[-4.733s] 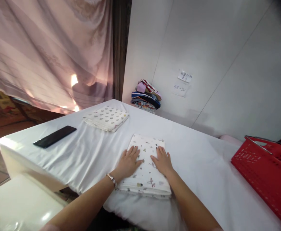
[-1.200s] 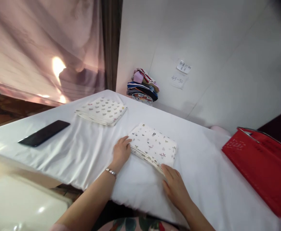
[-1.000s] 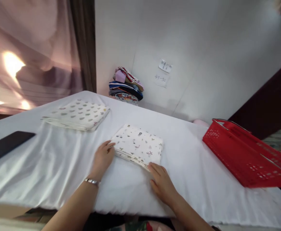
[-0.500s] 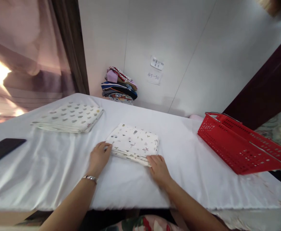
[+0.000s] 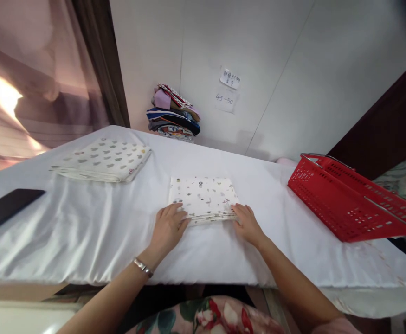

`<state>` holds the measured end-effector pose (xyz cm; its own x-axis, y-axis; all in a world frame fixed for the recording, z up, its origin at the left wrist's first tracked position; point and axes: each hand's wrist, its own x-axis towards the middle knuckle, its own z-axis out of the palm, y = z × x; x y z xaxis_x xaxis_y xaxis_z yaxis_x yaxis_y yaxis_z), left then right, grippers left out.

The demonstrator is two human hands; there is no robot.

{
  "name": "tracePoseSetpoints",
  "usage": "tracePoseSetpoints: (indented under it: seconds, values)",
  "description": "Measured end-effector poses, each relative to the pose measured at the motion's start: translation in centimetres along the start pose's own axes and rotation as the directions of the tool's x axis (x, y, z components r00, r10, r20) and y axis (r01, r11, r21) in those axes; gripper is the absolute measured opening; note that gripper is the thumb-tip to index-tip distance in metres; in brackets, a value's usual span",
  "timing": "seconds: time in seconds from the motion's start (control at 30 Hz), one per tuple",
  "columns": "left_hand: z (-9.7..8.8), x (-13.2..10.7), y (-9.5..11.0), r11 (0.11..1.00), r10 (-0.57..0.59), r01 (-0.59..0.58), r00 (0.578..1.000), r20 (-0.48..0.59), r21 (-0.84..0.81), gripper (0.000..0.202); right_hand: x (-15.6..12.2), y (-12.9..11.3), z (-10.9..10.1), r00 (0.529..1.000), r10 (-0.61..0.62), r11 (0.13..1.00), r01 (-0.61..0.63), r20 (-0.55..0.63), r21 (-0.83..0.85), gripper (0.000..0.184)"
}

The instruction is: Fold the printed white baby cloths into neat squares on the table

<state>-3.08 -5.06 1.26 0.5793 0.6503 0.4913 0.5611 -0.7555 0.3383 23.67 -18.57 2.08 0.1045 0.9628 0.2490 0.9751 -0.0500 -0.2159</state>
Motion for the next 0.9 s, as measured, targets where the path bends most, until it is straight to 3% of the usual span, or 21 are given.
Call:
tracePoseSetpoints:
  seconds: [0.17, 0.37, 0.57, 0.7, 0.9]
  values:
    - [1.4, 1.2, 1.2, 0.994, 0.074, -0.068, 0.994, 0.080, -0.080, 0.021, 1.6, -0.9, 0.1, 0.999, -0.045, 0.997, 0.046, -0.016, 0.067, 0.035]
    - [1.9, 1.7, 0.8, 0.993, 0.085, -0.071, 0.985, 0.151, -0.093, 0.020, 2.3, 0.3, 0.7, 0.995, -0.098, 0.987, 0.101, -0.029, 0.125, 0.025]
    - [1.7, 1.6, 1.0, 0.994, 0.080, -0.068, 0.985, 0.150, -0.082, 0.027, 2.0, 0.9, 1.0, 0.981, -0.128, 0.985, 0.143, -0.149, 0.098, 0.025]
    - [1.9, 1.1, 0.9, 0.992, 0.116, -0.108, 0.986, 0.116, -0.072, 0.031, 1.1, 1.0, 1.9, 0.970, -0.189, 0.977, 0.202, -0.152, 0.073, 0.025]
    - [1.9, 1.0, 0.7, 0.989, 0.142, -0.136, 0.985, 0.102, -0.057, 0.032, 0.4, 0.9, 2.2, 0.975, -0.156, 0.972, 0.180, -0.158, 0.151, 0.026]
